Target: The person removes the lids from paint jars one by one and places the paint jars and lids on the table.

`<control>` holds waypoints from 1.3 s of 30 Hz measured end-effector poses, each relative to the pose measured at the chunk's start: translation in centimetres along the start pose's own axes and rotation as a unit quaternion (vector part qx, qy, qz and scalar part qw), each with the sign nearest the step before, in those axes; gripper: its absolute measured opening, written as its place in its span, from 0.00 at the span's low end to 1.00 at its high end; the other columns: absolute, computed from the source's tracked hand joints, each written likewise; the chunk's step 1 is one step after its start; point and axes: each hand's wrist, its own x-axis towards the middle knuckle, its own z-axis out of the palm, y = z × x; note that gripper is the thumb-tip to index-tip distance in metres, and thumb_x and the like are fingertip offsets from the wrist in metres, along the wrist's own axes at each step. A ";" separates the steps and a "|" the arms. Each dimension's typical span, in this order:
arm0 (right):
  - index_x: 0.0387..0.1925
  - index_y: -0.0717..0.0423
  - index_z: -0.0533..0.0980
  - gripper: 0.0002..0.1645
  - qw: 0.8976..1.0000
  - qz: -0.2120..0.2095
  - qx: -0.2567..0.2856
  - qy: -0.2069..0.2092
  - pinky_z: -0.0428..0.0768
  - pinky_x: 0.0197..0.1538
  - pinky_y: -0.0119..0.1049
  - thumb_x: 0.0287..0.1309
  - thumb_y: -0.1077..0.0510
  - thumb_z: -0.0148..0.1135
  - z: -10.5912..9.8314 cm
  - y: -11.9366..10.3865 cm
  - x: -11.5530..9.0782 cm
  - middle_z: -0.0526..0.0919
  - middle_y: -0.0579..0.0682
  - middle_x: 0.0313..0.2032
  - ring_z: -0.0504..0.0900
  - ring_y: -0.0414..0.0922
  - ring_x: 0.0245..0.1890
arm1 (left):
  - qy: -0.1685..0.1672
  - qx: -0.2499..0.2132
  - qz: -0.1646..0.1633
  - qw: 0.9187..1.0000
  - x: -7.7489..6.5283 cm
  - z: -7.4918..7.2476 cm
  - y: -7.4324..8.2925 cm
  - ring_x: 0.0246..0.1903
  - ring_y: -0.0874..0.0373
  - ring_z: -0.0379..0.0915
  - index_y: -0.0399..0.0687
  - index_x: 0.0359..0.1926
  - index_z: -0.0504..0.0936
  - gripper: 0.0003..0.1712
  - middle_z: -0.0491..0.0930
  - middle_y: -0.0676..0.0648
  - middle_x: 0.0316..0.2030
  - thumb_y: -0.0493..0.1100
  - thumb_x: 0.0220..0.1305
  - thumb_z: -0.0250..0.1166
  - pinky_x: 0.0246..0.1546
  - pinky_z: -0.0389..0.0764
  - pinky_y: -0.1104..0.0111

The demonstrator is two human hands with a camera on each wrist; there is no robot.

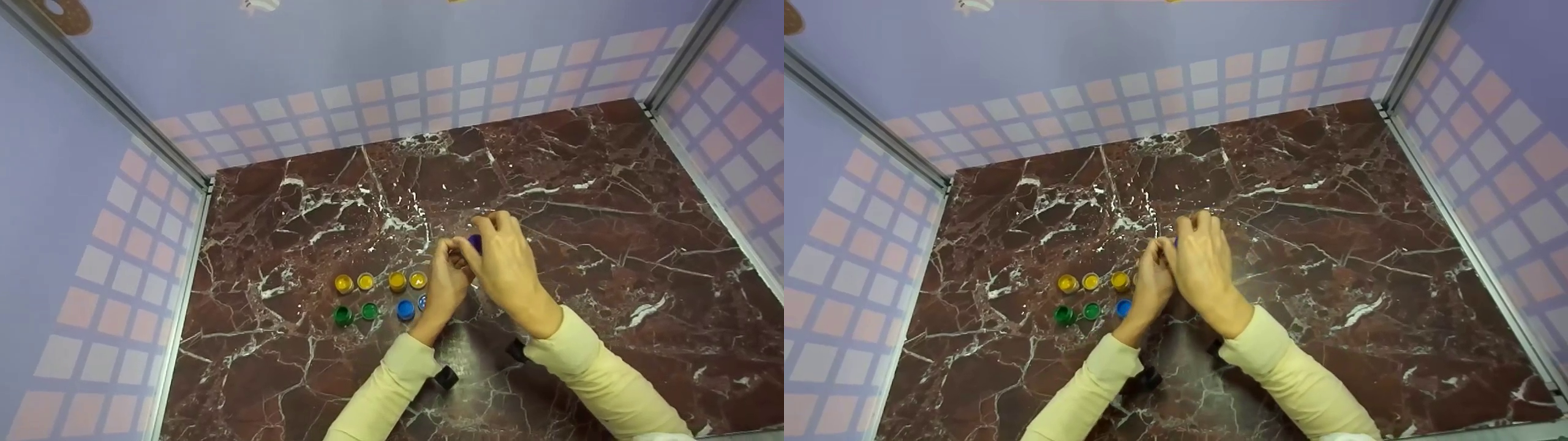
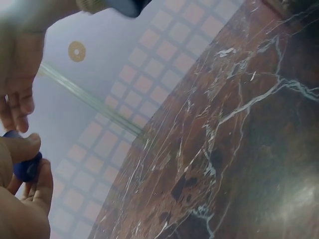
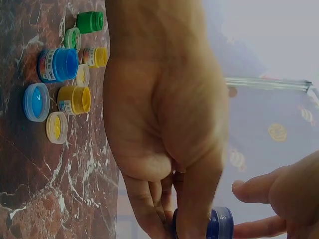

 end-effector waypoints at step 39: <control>0.36 0.69 0.82 0.12 0.995 -0.039 -0.028 -0.083 0.84 0.30 0.52 0.63 0.61 0.72 -0.3 0.0 0.5 0.76 0.59 0.33 0.80 0.58 0.28 | 0.006 0.144 0.091 0.985 -0.3 -0.6 -0.4 0.44 0.41 0.83 0.30 0.44 0.71 0.22 0.79 0.33 0.46 0.13 0.49 0.61 0.47 0.87 0.61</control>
